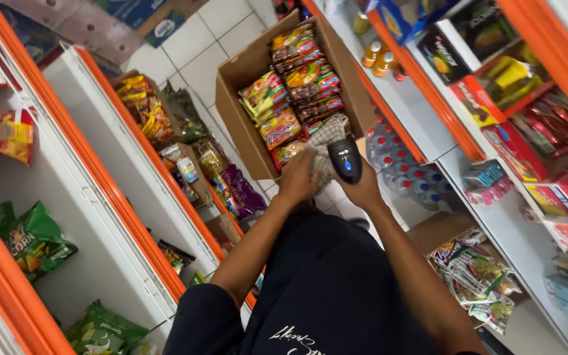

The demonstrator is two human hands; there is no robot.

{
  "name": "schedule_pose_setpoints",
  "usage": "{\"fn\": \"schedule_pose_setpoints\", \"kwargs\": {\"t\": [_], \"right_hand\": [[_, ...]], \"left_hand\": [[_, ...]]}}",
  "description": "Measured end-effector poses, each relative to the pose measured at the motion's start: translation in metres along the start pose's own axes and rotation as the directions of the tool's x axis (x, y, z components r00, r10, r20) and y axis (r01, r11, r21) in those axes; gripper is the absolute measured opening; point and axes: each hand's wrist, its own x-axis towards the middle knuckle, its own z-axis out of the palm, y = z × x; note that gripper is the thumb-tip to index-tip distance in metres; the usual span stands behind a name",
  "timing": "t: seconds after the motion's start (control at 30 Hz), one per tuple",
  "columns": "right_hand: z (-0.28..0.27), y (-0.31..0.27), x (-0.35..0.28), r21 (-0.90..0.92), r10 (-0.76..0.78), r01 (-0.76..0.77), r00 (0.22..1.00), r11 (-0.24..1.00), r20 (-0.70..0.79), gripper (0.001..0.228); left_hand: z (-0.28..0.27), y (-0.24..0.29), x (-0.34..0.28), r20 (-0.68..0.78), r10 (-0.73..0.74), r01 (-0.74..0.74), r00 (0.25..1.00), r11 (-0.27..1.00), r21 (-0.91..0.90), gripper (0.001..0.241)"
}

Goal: The person takes instant noodle packets from a cardboard box, scans each packet with a handheld barcode scanner, and arranges them onto store shelves by hand.

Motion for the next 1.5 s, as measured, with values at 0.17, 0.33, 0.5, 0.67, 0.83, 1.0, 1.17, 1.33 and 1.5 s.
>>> {"fn": "schedule_pose_setpoints", "kwargs": {"t": [0.17,0.33,0.5,0.67,0.83,1.0,1.17,1.33,1.5], "right_hand": [[0.037,0.006,0.028,-0.013,0.023,-0.022,0.997,1.000,0.075,0.044],[0.051,0.021,0.033,-0.150,0.198,-0.190,0.980,0.970,0.035,0.053],[0.055,0.032,0.030,-0.173,0.198,-0.203,0.979,0.964,-0.044,0.058],[0.061,0.037,0.032,-0.019,0.441,-0.443,0.895,0.896,-0.075,0.043],[0.060,0.014,0.046,0.103,0.524,-0.517,0.850,0.850,-0.061,0.036],[0.063,0.012,0.057,0.162,0.566,-0.551,0.822,0.819,-0.068,0.033],[0.061,0.009,0.066,0.580,0.508,-0.315,0.837,0.751,-0.203,0.042],[0.046,0.000,0.078,0.826,0.610,-0.222,0.773,0.517,-0.174,0.048],[0.022,-0.007,0.075,0.950,0.520,-0.101,0.851,0.295,-0.071,0.045]], "left_hand": [[0.002,-0.044,0.002,0.076,-0.075,0.094,0.994,0.952,-0.293,0.035],[0.026,-0.095,0.059,-0.015,-0.269,0.240,0.963,0.882,-0.406,0.027],[0.069,-0.144,0.140,0.120,-0.619,0.534,0.776,0.544,-0.647,0.036],[0.083,-0.160,0.163,0.194,-0.730,0.662,0.655,0.431,-0.613,0.052],[0.062,-0.155,0.156,0.040,-0.411,0.393,0.911,0.834,-0.386,0.049],[0.027,-0.129,0.149,-0.162,-0.196,0.069,0.967,0.815,-0.576,0.027],[-0.022,-0.101,0.127,0.245,-0.249,0.302,0.937,0.227,-0.926,0.033],[-0.055,-0.062,0.114,0.244,-0.114,0.265,0.963,0.243,-0.933,0.035],[-0.100,-0.018,0.114,0.155,0.236,-0.031,0.959,0.634,-0.773,0.048]]}}
